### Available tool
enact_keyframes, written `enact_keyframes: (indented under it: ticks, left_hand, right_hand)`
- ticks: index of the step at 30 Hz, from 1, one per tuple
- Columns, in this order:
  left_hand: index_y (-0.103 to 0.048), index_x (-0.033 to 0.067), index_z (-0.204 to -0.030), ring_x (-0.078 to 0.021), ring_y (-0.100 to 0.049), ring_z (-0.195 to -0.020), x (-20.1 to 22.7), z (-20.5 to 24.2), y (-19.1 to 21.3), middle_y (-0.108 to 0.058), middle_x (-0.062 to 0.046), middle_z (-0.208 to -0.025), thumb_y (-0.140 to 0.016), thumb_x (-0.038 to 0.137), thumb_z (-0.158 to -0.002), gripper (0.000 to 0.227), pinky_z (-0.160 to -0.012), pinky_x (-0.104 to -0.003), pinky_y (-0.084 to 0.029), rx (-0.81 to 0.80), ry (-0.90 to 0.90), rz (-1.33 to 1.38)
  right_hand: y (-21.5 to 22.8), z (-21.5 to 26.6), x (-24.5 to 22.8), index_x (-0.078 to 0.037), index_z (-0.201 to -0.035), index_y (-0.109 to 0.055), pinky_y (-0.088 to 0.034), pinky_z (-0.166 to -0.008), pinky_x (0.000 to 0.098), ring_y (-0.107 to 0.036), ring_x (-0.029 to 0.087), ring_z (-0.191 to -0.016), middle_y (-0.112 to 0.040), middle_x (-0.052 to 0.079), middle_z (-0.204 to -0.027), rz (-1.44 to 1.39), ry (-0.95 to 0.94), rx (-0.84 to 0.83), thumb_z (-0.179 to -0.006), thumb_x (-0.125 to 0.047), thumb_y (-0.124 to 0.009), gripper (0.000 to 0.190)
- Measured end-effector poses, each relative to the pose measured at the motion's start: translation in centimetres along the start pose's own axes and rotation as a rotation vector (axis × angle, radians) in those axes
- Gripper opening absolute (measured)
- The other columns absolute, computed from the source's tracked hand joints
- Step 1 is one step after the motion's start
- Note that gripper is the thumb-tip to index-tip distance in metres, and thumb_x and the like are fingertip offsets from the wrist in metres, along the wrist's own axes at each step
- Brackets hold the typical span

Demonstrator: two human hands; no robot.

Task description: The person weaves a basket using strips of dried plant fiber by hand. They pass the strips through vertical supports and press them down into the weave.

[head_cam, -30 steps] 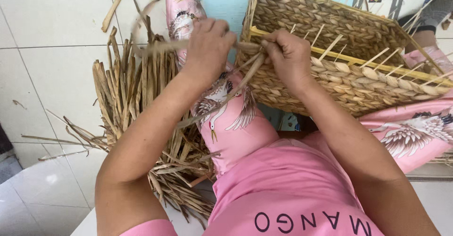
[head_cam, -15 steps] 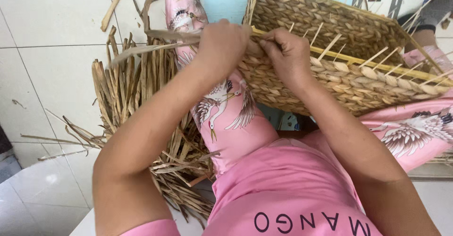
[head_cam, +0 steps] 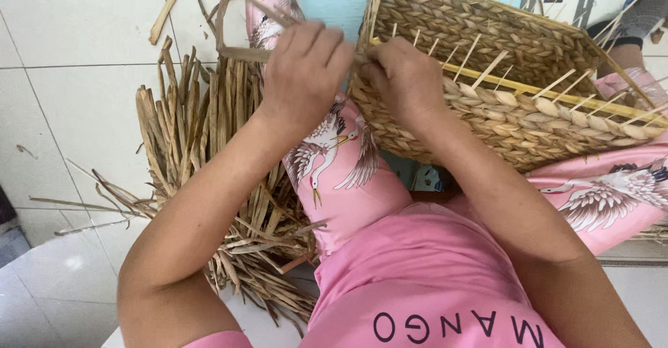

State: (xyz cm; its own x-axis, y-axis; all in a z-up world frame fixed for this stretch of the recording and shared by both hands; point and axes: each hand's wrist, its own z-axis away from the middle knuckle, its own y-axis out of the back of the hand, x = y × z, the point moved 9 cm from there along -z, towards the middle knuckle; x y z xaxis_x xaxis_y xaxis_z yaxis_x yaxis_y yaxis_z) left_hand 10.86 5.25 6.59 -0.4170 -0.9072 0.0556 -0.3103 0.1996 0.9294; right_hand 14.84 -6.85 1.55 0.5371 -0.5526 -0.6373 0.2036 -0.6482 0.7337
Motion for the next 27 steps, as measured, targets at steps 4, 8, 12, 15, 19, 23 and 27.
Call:
enact_keyframes:
  ticks: [4, 8, 12, 15, 19, 23, 27]
  left_hand:
    - [-0.064, 0.0079, -0.108, -0.0283, -0.066, -0.107, -0.9, 1.3, -1.7, -0.066, -0.008, -0.109, -0.066, 0.017, -0.090, 0.021, -0.095, -0.042, -0.050, -0.045, 0.038, -0.009]
    - [-0.063, 0.0078, -0.114, -0.0255, -0.068, -0.100, -1.9, 3.3, -4.3, -0.067, -0.009, -0.103, -0.064, 0.013, -0.090, 0.024, -0.091, -0.041, -0.055, -0.386, 0.092, -0.111]
    - [-0.042, -0.0036, -0.151, -0.0384, -0.075, -0.089, 5.3, 8.6, -6.2, -0.072, -0.024, -0.105, -0.048, 0.019, -0.109, 0.049, -0.074, -0.049, -0.057, -1.058, 0.391, 0.193]
    - [-0.038, -0.0099, -0.151, -0.0373, -0.074, -0.094, 7.5, 9.6, -6.8, -0.073, -0.025, -0.101, -0.050, 0.016, -0.102, 0.056, -0.077, -0.047, -0.057, -1.218, 0.359, 0.425]
    - [-0.068, 0.0004, -0.124, -0.0306, -0.072, -0.108, -3.3, 4.8, -6.8, -0.073, -0.018, -0.117, -0.065, 0.009, -0.097, 0.029, -0.091, -0.038, -0.057, -0.253, 0.602, 0.826]
    - [-0.070, 0.0029, -0.125, -0.0257, -0.071, -0.112, -2.4, 3.9, -11.8, -0.075, -0.015, -0.121, -0.065, 0.006, -0.101, 0.025, -0.098, -0.032, -0.059, -0.106, 0.778, 1.509]
    - [-0.073, 0.0065, -0.110, -0.0295, -0.072, -0.097, -0.9, 1.3, -8.7, -0.073, -0.010, -0.105, -0.071, 0.006, -0.091, 0.019, -0.081, -0.038, -0.057, -0.093, 0.435, 0.866]
  right_hand:
    - [-0.2, -0.2, 0.2, -0.006, -0.096, -0.065, -0.053, -0.065, 0.0453, -0.068, 0.034, -0.079, -0.066, 0.011, -0.092, 0.006, -0.006, -0.018, -0.093, -0.011, -0.079, 0.015]
    - [-0.5, -0.3, 0.7, -0.005, -0.096, -0.061, -0.051, -0.062, 0.0472, -0.066, 0.035, -0.078, -0.062, 0.013, -0.089, 0.023, -0.039, -0.061, -0.098, -0.009, -0.074, 0.014]
    - [-0.4, -0.4, 0.6, -0.006, -0.099, -0.063, -0.050, -0.064, 0.0483, -0.065, 0.037, -0.078, -0.064, 0.013, -0.092, -0.013, -0.056, -0.050, -0.100, -0.009, -0.073, 0.011]
    - [0.1, -0.2, 0.5, -0.006, -0.098, -0.061, -0.049, -0.065, 0.0486, -0.065, 0.037, -0.080, -0.062, 0.013, -0.090, -0.005, -0.020, -0.018, -0.099, -0.011, -0.073, 0.013]
    - [-0.3, 0.2, 1.1, -0.007, -0.102, -0.064, -0.050, -0.066, 0.0484, -0.066, 0.038, -0.082, -0.063, 0.013, -0.092, -0.049, -0.037, -0.041, -0.099, -0.009, -0.072, 0.008]
    - [-0.2, 0.6, 1.1, -0.007, -0.106, -0.062, -0.051, -0.069, 0.0495, -0.067, 0.040, -0.086, -0.065, 0.015, -0.093, -0.031, -0.004, -0.043, -0.095, -0.007, -0.071, 0.014]
    - [-0.7, 0.5, 2.6, -0.006, -0.119, -0.058, -0.053, -0.071, 0.0505, -0.069, 0.040, -0.088, -0.070, 0.016, -0.098, -0.089, -0.116, -0.056, -0.097, -0.007, -0.069, 0.024]
